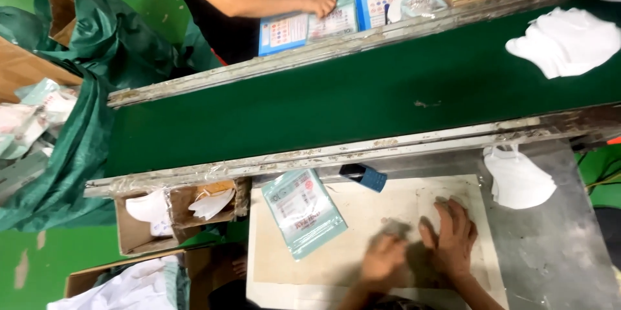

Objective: Packaging face masks into clear plastic bags at a manufacturing workstation.

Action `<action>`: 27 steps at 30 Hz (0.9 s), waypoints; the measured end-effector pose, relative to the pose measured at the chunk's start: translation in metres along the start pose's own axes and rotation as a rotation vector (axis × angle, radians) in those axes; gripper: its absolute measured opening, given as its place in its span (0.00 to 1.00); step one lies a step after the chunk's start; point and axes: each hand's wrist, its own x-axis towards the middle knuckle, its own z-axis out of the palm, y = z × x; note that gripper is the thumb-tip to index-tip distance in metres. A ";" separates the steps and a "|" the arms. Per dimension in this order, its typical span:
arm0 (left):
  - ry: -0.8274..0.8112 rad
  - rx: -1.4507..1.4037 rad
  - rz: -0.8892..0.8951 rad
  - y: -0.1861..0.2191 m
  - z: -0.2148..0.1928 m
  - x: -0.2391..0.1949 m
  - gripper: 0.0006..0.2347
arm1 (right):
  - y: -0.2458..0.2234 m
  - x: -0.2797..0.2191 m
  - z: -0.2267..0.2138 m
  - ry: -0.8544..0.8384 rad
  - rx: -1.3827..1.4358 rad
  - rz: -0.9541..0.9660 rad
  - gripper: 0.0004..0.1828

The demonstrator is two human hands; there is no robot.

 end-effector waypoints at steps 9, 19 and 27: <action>0.158 -0.242 0.031 0.052 -0.019 0.051 0.05 | 0.012 -0.002 0.002 -0.117 -0.036 -0.065 0.36; 0.200 -0.244 0.007 0.052 -0.016 0.053 0.06 | 0.007 -0.001 0.002 -0.139 -0.056 -0.039 0.29; 0.156 -0.249 -0.051 0.051 -0.015 0.054 0.06 | 0.002 0.003 -0.003 -0.124 -0.061 -0.046 0.26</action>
